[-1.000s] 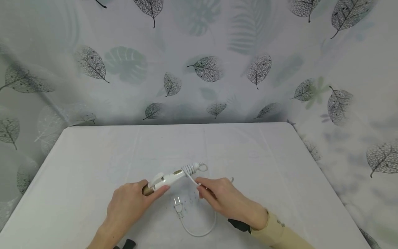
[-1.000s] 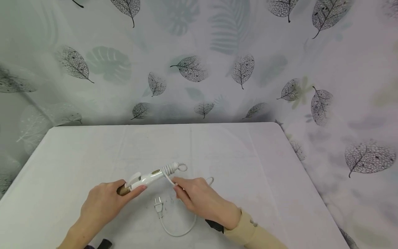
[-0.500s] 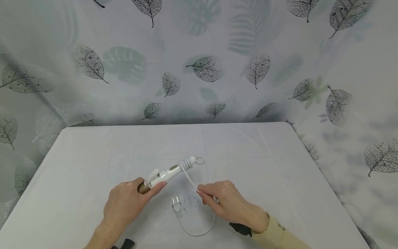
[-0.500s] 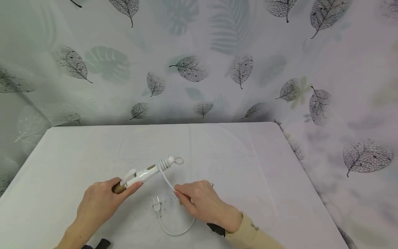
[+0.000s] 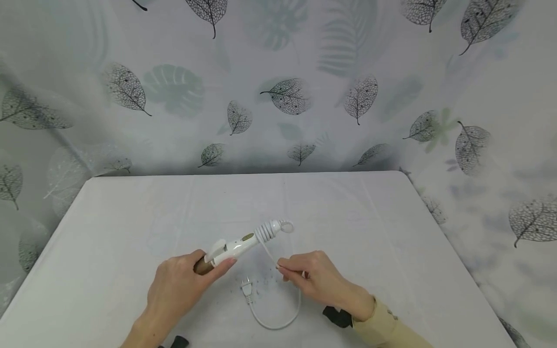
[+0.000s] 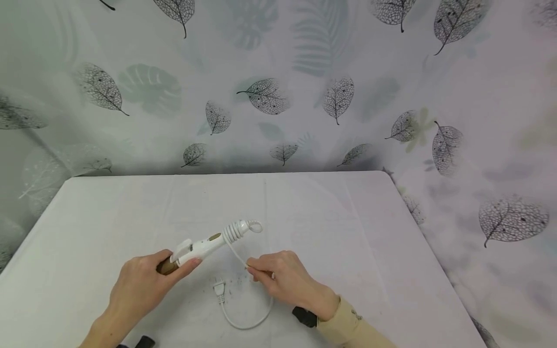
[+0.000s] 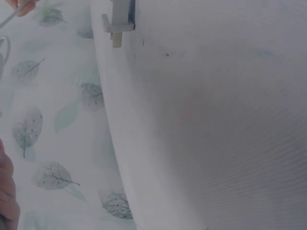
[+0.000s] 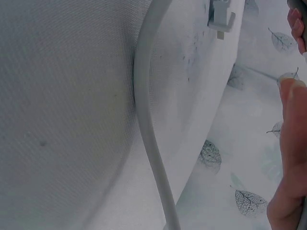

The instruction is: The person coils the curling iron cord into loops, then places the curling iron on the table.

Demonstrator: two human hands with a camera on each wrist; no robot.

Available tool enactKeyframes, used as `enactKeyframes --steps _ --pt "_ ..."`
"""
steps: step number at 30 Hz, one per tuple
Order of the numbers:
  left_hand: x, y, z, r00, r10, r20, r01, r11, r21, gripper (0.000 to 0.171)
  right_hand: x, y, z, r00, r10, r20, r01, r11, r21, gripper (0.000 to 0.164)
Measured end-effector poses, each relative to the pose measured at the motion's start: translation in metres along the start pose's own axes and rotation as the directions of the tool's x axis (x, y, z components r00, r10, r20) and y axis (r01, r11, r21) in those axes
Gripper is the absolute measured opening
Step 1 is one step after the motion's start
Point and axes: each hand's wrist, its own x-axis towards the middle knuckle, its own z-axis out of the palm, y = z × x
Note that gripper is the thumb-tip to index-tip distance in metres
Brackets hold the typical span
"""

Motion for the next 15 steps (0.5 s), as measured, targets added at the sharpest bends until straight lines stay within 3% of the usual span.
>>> enactKeyframes --steps 6,15 --pt "-0.003 0.004 0.002 1.0 0.005 0.011 -0.005 0.999 -0.049 0.058 0.001 0.005 0.002 0.999 0.024 0.044 -0.024 1.0 -0.011 0.013" --pt "-0.006 0.009 0.003 0.997 0.039 0.067 -0.032 0.995 -0.093 0.054 0.003 0.017 0.007 1.0 -0.024 -0.005 0.024 1.0 -0.014 0.011"
